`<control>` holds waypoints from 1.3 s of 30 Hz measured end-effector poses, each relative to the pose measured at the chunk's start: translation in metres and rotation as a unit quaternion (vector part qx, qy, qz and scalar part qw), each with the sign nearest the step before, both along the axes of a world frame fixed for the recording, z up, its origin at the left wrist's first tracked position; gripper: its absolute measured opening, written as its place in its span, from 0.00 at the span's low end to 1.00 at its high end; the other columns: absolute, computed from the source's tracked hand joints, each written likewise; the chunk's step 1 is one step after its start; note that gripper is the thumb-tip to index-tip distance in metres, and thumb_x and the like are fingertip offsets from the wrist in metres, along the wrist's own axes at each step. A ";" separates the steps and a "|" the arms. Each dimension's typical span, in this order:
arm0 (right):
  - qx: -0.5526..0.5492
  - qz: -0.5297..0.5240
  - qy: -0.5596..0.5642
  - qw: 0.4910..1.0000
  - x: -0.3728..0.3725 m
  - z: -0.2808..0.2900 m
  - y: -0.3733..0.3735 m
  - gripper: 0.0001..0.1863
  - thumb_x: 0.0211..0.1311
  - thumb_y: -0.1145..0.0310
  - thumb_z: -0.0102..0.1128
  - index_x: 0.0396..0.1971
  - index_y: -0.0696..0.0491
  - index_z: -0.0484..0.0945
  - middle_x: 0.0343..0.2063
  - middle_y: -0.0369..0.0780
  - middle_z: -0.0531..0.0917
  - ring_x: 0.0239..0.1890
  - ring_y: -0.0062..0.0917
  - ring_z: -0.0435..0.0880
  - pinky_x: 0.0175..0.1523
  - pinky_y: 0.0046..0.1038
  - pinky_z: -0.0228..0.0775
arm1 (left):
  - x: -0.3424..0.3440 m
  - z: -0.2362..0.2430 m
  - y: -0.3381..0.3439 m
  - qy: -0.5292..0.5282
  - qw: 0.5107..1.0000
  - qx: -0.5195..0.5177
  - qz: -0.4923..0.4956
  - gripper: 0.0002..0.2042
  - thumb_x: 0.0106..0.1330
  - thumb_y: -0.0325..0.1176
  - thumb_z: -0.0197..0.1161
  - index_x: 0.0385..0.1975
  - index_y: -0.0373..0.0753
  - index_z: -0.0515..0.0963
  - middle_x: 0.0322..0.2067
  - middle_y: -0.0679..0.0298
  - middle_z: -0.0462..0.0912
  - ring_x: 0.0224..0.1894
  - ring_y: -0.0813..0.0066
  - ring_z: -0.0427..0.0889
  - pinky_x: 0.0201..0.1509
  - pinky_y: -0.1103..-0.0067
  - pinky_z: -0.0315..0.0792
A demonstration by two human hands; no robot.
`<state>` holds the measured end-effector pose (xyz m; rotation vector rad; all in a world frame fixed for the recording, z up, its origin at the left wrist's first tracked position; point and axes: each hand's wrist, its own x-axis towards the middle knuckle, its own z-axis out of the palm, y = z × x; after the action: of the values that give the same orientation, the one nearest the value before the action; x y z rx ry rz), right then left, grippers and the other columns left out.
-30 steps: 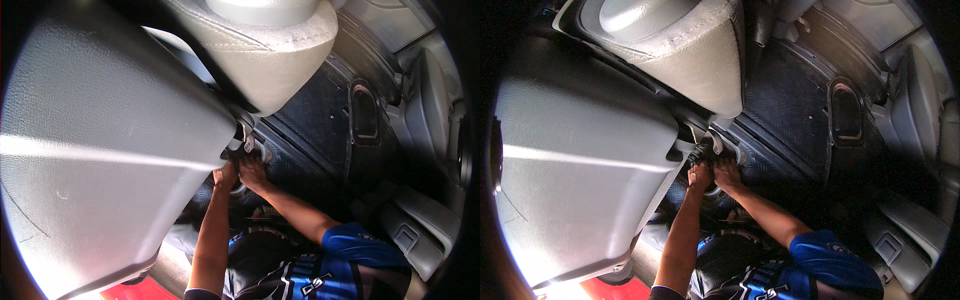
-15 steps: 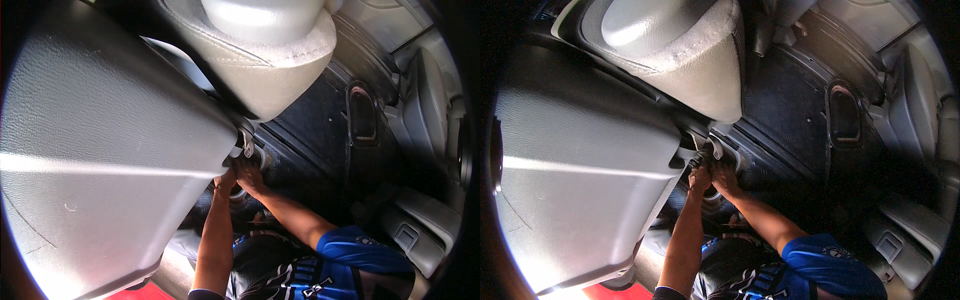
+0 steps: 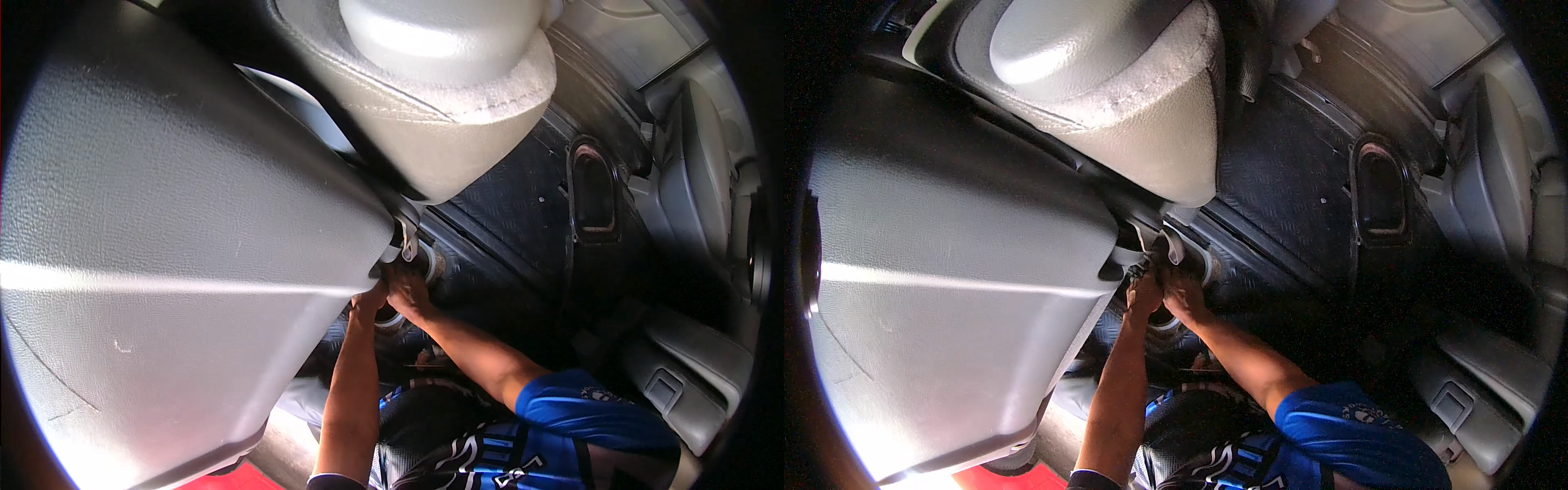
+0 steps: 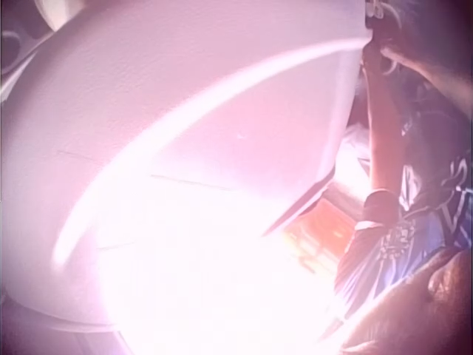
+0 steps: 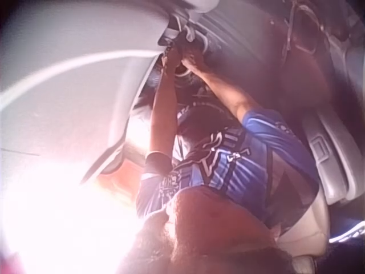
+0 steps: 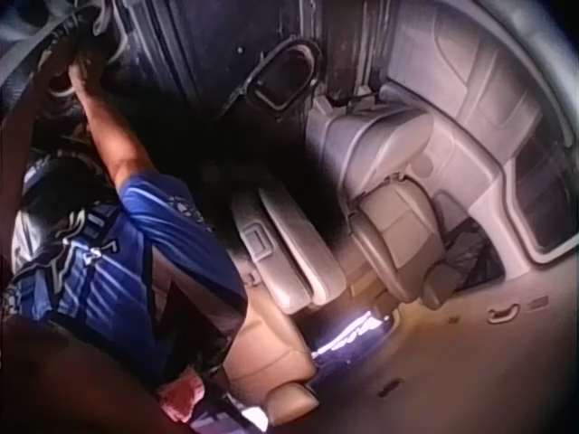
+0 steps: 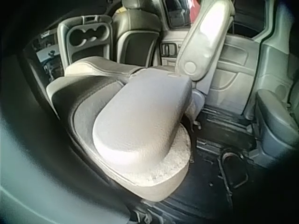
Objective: Replacing or repairing a component located under the floor panel in the interior of a vehicle.
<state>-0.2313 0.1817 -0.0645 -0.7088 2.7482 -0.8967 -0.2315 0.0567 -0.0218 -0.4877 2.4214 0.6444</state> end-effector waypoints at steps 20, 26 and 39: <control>-0.016 0.000 -0.028 0.999 0.004 0.007 -0.011 0.18 0.53 0.72 0.60 0.46 0.56 0.75 0.39 0.51 0.79 0.43 0.45 0.81 0.45 0.42 0.74 | 0.022 -0.022 -0.012 0.039 0.995 -0.050 -0.075 0.27 0.71 0.43 0.55 0.69 0.44 0.65 0.63 0.45 0.75 0.62 0.45 0.76 0.67 0.58 0.69; -0.062 -0.004 0.046 0.997 0.003 0.001 -0.004 0.18 0.54 0.72 0.60 0.45 0.58 0.74 0.35 0.51 0.80 0.38 0.48 0.82 0.43 0.45 0.75 | 0.019 -0.015 -0.007 0.069 0.995 -0.039 -0.066 0.25 0.70 0.43 0.57 0.66 0.45 0.69 0.56 0.44 0.80 0.58 0.44 0.79 0.64 0.58 0.72; 0.015 0.004 0.004 1.000 0.003 -0.002 0.003 0.17 0.54 0.71 0.62 0.44 0.60 0.76 0.33 0.51 0.81 0.36 0.47 0.83 0.41 0.45 0.76 | 0.012 -0.010 0.000 0.052 0.998 0.012 -0.038 0.25 0.68 0.39 0.57 0.65 0.44 0.70 0.53 0.44 0.81 0.57 0.45 0.80 0.62 0.59 0.74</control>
<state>-0.2282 0.1849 -0.0663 -0.7178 2.7578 -0.8510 -0.2193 0.0571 -0.0318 -0.3587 2.5141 0.6802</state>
